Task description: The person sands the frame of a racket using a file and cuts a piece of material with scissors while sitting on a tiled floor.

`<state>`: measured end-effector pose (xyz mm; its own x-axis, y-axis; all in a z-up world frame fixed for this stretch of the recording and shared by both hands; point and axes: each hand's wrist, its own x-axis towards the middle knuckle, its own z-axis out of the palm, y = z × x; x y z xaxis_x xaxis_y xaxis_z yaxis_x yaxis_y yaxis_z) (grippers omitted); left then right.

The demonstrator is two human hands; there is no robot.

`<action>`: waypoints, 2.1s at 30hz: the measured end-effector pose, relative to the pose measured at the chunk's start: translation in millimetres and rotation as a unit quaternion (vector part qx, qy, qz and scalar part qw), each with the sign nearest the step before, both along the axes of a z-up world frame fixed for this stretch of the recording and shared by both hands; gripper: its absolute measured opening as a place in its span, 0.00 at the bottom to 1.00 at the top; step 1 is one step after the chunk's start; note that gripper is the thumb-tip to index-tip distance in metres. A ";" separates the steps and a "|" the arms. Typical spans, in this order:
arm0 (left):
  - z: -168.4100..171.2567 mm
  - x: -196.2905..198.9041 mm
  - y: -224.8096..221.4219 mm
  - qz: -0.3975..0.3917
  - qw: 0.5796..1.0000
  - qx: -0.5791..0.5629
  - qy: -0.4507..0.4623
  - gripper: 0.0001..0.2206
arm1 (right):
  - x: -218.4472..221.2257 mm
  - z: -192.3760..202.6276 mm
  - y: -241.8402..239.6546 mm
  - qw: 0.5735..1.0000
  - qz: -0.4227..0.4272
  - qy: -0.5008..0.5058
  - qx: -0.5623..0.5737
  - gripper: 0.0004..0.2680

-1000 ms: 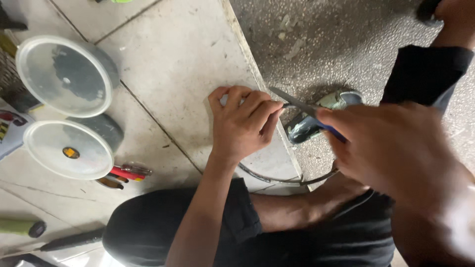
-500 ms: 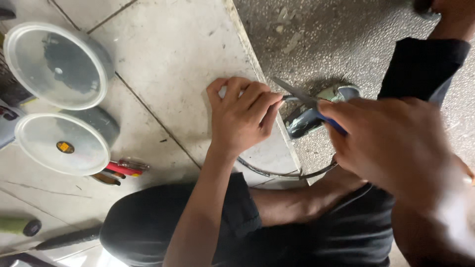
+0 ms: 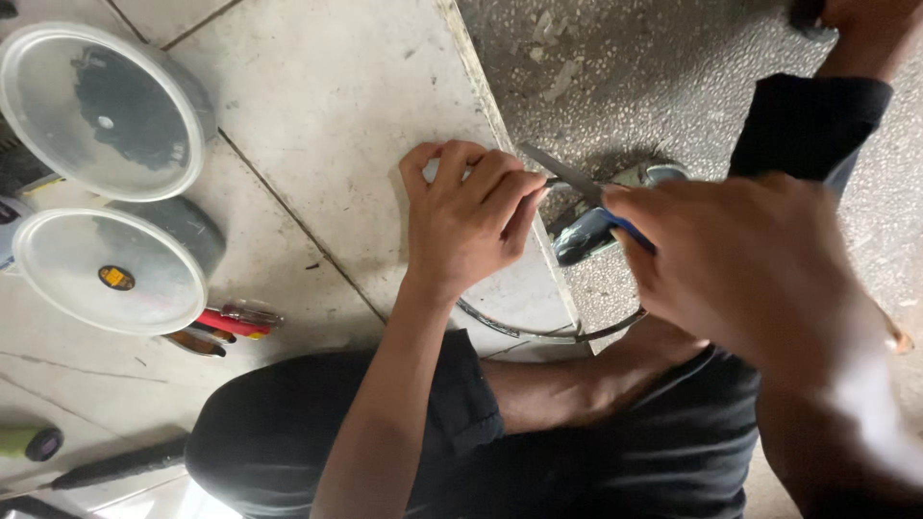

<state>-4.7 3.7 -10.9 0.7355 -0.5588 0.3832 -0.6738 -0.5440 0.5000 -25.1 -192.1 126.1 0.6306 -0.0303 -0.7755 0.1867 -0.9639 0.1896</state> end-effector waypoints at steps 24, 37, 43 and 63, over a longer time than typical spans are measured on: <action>4.8 5.4 0.4 0.002 1.000 -0.012 0.013 0.05 | 18.8 -8.3 5.5 0.998 -0.024 0.035 0.035 0.06; 4.2 0.6 0.7 0.002 1.000 0.004 0.021 0.06 | 7.3 -13.5 -0.5 1.000 0.008 -0.014 0.018 0.04; 5.1 2.3 -2.9 0.010 1.000 0.002 0.024 0.06 | 5.7 -14.9 -9.3 1.000 0.002 0.010 0.008 0.07; 6.4 6.6 -2.5 0.008 1.000 0.001 0.017 0.05 | -21.0 -2.2 0.6 0.995 0.012 -0.070 0.067 0.08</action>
